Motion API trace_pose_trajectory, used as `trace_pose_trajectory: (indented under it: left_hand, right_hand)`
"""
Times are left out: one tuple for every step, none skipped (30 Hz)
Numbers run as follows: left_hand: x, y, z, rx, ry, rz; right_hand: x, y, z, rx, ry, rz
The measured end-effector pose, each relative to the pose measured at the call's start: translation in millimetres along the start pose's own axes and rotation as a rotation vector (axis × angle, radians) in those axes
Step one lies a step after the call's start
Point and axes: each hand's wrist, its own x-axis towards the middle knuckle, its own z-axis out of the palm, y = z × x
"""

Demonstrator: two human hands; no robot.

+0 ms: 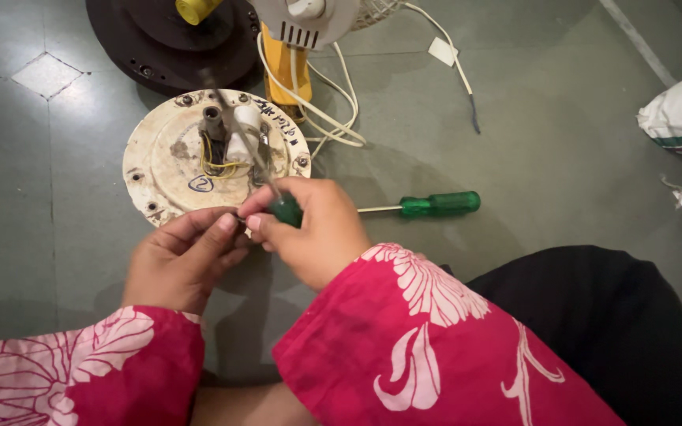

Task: The person sits on the floor and uses a green-handled screwdriver to tighten screws on the base of a disassembled electric fan. They repeatedly pick up small screws and washers from the floor, insert them into holes on the fan base, and turn the screwdriver to secure them.

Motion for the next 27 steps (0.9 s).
trace_pose_trajectory:
  left_hand:
    - [-1, 2, -1, 0.039, 0.013, -0.016]
    - [-1, 5, -1, 0.078, 0.026, -0.03]
    - [-2, 8, -2, 0.117, 0.039, -0.044]
    - [-3, 11, -2, 0.115, 0.027, -0.053]
    - [-3, 14, -3, 0.113, 0.014, -0.062]
    - [-5, 16, -3, 0.111, 0.003, -0.072]
    - [-5, 17, -3, 0.127, -0.011, -0.071]
    - [-5, 20, -3, 0.143, -0.025, -0.068]
    - [-5, 21, -3, 0.159, -0.039, -0.064]
    - [-5, 23, -2, 0.177, -0.04, -0.032]
    - [-6, 24, -2, 0.195, -0.041, 0.001]
    - [-7, 25, -2, 0.213, -0.041, 0.031]
    - [-8, 26, -2, 0.255, -0.03, 0.049]
    - [-9, 26, -1, 0.295, -0.02, 0.069]
    - [-9, 26, -1, 0.335, -0.009, 0.089]
    - [-10, 25, 0, 0.335, -0.015, 0.124]
    - [-11, 24, 2, 0.335, -0.022, 0.159]
    - [-11, 23, 2, 0.336, -0.03, 0.194]
    - [-11, 23, 2, 0.346, -0.043, 0.221]
    - [-11, 23, 2, 0.356, -0.055, 0.248]
    - [-11, 23, 3, 0.366, -0.067, 0.275]
    - [-11, 23, 4, 0.349, -0.06, 0.29]
    - [-11, 22, 5, 0.332, -0.054, 0.304]
    - [-11, 21, 6, 0.315, -0.046, 0.318]
    - [-12, 21, 7, 0.305, -0.049, 0.316]
    - [-12, 21, 7, 0.293, -0.053, 0.316]
    - [-12, 22, 8, 0.282, -0.056, 0.316]
  right_hand:
    - [-2, -3, 0, -0.104, 0.015, -0.061]
    - [-3, -6, -1, -0.208, 0.03, -0.123]
    - [-4, -8, -1, -0.312, 0.045, -0.185]
    - [-5, -10, -2, -0.322, 0.041, -0.184]
    - [-5, -11, -2, -0.332, 0.037, -0.182]
    - [-6, -12, -2, -0.342, 0.031, -0.179]
    - [-6, -11, -2, -0.395, 0.042, -0.253]
    - [-6, -10, -2, -0.448, 0.052, -0.328]
    - [-5, -8, -1, -0.501, 0.062, -0.404]
    - [-4, -5, 0, -0.308, 0.043, -0.26]
    - [-2, -2, 3, -0.116, 0.024, -0.115]
    - [-1, 2, 5, 0.076, 0.003, 0.032]
    - [1, 6, 3, 0.167, -0.018, 0.077]
    - [4, 9, 0, 0.256, -0.039, 0.121]
    - [6, 12, -2, 0.345, -0.06, 0.165]
    - [7, 16, -4, 0.377, -0.076, 0.194]
    - [8, 19, -5, 0.408, -0.092, 0.223]
    - [8, 21, -6, 0.44, -0.107, 0.252]
    - [8, 23, -7, 0.458, -0.103, 0.287]
    - [9, 24, -8, 0.476, -0.099, 0.322]
    - [10, 25, -8, 0.495, -0.095, 0.357]
    - [10, 25, -8, 0.531, -0.101, 0.382]
    - [10, 25, -8, 0.567, -0.108, 0.408]
    - [10, 25, -8, 0.603, -0.115, 0.434]
    - [10, 25, -8, 0.619, -0.107, 0.439]
    - [11, 24, -8, 0.634, -0.099, 0.442]
    - [11, 24, -8, 0.649, -0.092, 0.445]
